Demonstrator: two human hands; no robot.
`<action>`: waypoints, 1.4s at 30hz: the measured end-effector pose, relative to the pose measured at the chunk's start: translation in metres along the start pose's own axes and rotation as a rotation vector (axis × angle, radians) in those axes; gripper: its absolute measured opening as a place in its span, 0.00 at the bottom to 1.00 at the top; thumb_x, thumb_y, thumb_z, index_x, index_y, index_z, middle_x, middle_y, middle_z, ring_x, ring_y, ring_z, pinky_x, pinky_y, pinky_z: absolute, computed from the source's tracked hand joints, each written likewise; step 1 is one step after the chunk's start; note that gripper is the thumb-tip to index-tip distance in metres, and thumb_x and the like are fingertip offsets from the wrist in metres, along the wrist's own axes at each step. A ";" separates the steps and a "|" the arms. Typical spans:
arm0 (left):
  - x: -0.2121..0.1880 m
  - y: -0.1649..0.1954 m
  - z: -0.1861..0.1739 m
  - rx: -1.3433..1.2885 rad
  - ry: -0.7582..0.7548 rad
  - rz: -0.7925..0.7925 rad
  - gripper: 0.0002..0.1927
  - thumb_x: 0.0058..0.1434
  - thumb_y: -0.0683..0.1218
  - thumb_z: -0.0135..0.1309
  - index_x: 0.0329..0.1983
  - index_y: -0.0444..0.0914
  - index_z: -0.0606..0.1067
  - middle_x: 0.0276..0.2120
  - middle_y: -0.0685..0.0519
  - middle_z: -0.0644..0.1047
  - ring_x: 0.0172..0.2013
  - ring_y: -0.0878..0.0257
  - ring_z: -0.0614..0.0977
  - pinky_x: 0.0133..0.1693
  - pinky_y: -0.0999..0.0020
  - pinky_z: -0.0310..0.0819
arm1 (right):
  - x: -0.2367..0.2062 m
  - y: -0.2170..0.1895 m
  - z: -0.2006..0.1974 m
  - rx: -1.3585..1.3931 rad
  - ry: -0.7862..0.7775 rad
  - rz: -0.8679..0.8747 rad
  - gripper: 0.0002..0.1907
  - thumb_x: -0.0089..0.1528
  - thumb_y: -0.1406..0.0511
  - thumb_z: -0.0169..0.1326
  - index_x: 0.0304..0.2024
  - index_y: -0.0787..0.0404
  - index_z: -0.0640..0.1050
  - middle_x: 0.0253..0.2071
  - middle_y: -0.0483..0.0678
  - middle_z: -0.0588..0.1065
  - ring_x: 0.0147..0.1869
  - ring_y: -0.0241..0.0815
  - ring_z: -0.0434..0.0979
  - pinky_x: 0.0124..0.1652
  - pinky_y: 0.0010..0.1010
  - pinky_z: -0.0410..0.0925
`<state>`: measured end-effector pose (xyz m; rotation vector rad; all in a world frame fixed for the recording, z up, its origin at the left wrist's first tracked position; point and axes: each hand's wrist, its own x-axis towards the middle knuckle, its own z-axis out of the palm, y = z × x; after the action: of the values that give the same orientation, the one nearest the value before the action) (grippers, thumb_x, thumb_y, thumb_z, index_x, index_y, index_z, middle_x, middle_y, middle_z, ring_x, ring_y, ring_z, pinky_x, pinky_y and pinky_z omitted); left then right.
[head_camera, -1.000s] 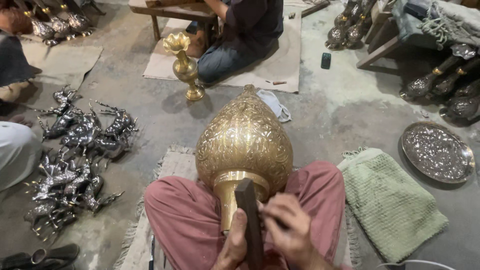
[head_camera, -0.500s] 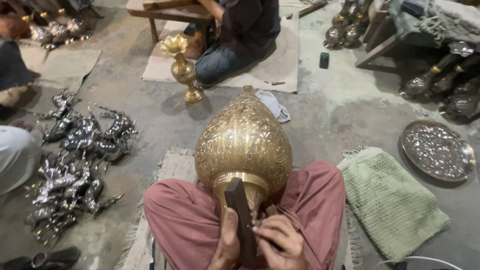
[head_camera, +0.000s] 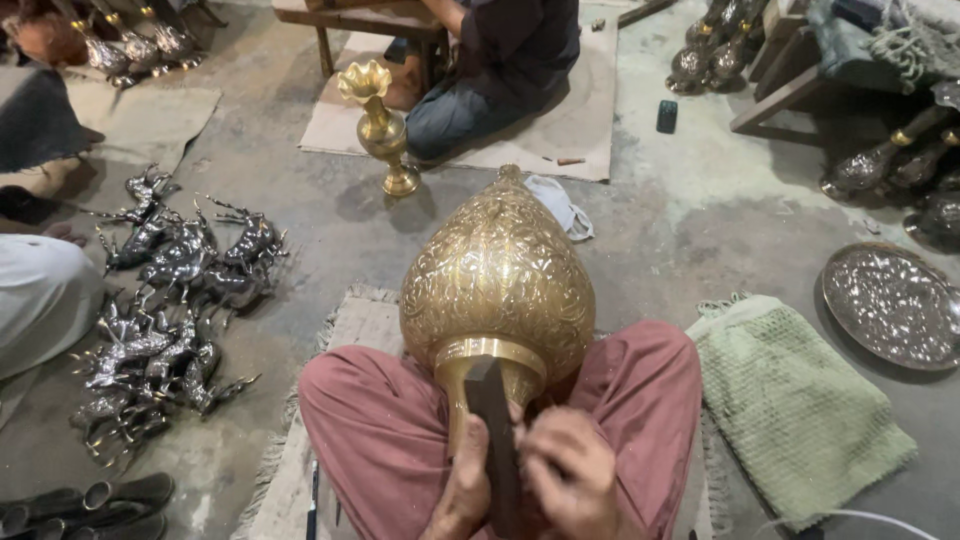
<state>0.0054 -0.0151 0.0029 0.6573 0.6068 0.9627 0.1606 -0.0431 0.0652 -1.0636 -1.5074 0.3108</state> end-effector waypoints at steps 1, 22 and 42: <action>0.000 -0.003 0.001 0.137 0.029 0.092 0.29 0.72 0.65 0.38 0.58 0.36 0.68 0.43 0.52 0.72 0.43 0.63 0.73 0.44 0.71 0.66 | 0.002 0.000 0.000 -0.021 0.001 0.032 0.14 0.47 0.76 0.62 0.36 0.65 0.81 0.37 0.52 0.78 0.45 0.50 0.80 0.48 0.36 0.73; 0.006 0.002 -0.005 -0.054 0.009 0.050 0.30 0.70 0.65 0.39 0.53 0.36 0.70 0.36 0.52 0.73 0.35 0.63 0.75 0.38 0.71 0.70 | -0.014 0.000 0.004 -0.038 -0.016 0.022 0.12 0.49 0.74 0.63 0.37 0.63 0.84 0.35 0.48 0.79 0.46 0.49 0.82 0.52 0.39 0.74; 0.004 -0.003 -0.014 0.053 0.039 0.104 0.29 0.74 0.62 0.37 0.56 0.32 0.71 0.40 0.49 0.73 0.38 0.60 0.73 0.39 0.68 0.68 | -0.012 0.006 0.006 -0.076 0.045 0.019 0.11 0.48 0.73 0.63 0.35 0.63 0.84 0.35 0.50 0.79 0.46 0.47 0.82 0.55 0.43 0.73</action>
<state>-0.0009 -0.0100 -0.0091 0.7241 0.6399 1.0611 0.1563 -0.0465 0.0522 -1.1381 -1.4791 0.2430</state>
